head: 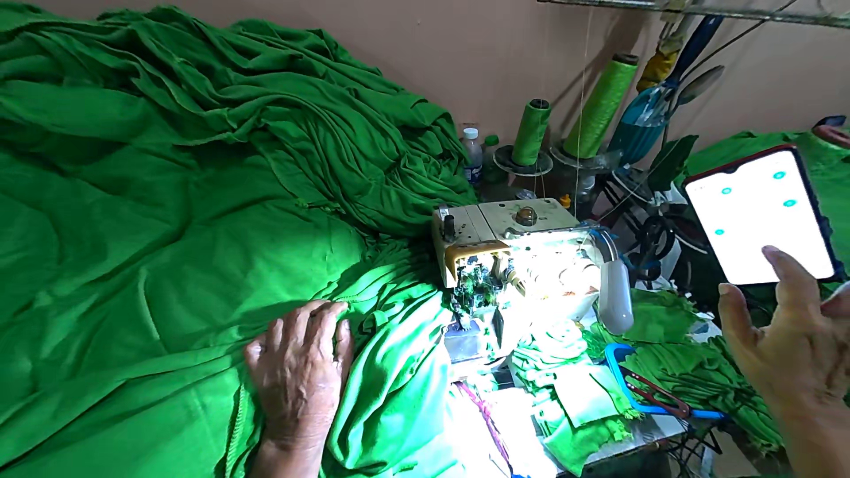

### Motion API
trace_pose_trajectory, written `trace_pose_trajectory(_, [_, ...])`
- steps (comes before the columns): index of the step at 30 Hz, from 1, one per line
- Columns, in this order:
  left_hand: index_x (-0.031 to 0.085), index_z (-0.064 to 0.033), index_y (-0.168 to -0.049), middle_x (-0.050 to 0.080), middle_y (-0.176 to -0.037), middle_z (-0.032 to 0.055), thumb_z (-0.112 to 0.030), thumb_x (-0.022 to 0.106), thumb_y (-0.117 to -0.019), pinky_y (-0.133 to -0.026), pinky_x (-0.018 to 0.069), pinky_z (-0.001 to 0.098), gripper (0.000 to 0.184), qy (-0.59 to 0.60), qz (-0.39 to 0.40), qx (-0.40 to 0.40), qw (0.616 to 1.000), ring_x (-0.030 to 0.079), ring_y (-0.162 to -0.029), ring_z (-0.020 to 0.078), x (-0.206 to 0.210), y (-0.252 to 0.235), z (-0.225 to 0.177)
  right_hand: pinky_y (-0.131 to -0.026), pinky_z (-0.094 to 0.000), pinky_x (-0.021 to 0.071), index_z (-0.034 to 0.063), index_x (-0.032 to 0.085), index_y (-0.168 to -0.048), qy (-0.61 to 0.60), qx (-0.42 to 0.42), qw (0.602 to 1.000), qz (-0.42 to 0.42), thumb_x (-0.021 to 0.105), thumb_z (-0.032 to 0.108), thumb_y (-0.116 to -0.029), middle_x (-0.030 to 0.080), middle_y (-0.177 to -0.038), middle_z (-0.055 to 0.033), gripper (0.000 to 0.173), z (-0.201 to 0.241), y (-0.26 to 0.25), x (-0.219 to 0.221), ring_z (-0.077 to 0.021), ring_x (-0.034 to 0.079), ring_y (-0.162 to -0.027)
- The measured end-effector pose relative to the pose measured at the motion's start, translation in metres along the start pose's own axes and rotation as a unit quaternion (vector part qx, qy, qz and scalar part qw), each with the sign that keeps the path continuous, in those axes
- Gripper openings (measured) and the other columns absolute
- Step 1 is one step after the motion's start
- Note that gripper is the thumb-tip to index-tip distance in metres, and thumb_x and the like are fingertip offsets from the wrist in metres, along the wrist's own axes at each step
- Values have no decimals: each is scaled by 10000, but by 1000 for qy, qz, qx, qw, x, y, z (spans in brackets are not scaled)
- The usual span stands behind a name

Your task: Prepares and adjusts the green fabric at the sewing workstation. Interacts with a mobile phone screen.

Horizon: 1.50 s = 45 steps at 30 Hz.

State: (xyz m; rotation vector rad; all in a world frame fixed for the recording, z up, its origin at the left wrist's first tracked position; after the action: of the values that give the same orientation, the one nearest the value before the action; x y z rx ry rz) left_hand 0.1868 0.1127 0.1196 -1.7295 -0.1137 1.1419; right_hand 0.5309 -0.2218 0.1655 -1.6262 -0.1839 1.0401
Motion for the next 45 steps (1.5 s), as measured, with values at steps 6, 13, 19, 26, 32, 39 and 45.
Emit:
trace_pose_trajectory(6, [734,-38,-1087,710,-1107,226,-241,478,-1024,-813,443,634,333,21,-10,1,1000,666,-1017,463,-3,4,0,-1105,-830,73,64,554,-1439,10,-3,1000,9,464,486,-1023,302,-1595,-343,599,-1,4,-1,-609,175,-1482])
trace_pose_trajectory(13, [730,-41,-1103,707,-1117,227,-246,461,-1029,-822,433,655,347,18,-3,3,1000,660,-1012,479,-3,4,-1,-1091,-837,109,3,617,-1330,34,21,999,18,462,470,-1029,330,-1563,-374,577,-27,22,-2,-642,208,-1452])
trace_pose_trajectory(19, [737,-44,-1088,709,-1110,230,-249,469,-1025,-804,448,648,343,21,1,-1,1000,666,-990,488,-3,2,-1,-1092,-835,89,-1,586,-1347,-4,9,1000,4,528,395,-994,268,-1588,-379,534,5,-12,2,-633,155,-1472])
trace_pose_trajectory(26, [741,-43,-1084,715,-1110,224,-247,482,-1024,-809,456,647,335,23,-2,-1,1000,674,-1007,470,-4,2,-1,-1094,-830,104,200,401,-1586,-2,-25,999,-38,510,444,-1013,255,-1648,-270,632,27,-17,0,-574,186,-1496])
trace_pose_trajectory(32, [733,-40,-1098,710,-1110,229,-238,472,-1026,-813,443,637,335,22,-8,6,1000,666,-1012,466,-3,4,-1,-1102,-824,99,52,517,-1462,8,12,1000,-10,505,445,-1010,312,-1598,-327,599,-1,6,2,-610,197,-1474])
trace_pose_trajectory(39, [733,-43,-1101,709,-1111,225,-246,458,-1030,-814,440,634,350,22,-11,8,1000,662,-1024,469,-2,4,-1,-1105,-816,119,15,575,-1383,24,29,999,-5,506,443,-1010,349,-1571,-343,572,-11,19,0,-619,230,-1458])
trace_pose_trajectory(45, [728,-28,-1105,702,-1126,239,-244,459,-1030,-822,432,653,353,24,-2,6,1000,658,-1028,480,-3,4,-2,-1091,-824,122,11,591,-1363,27,34,999,-1,514,420,-1006,338,-1573,-349,548,-14,25,-3,-627,227,-1454])
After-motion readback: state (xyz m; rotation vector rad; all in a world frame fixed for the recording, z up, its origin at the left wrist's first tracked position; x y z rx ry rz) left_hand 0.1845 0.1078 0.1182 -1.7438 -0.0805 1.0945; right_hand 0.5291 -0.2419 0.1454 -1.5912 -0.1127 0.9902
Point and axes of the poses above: each hand's wrist, its own y-axis away from the middle knuckle, its own x-axis out of the palm, z = x × y, the point moved 7 cm from there along -y, towards the middle knuckle
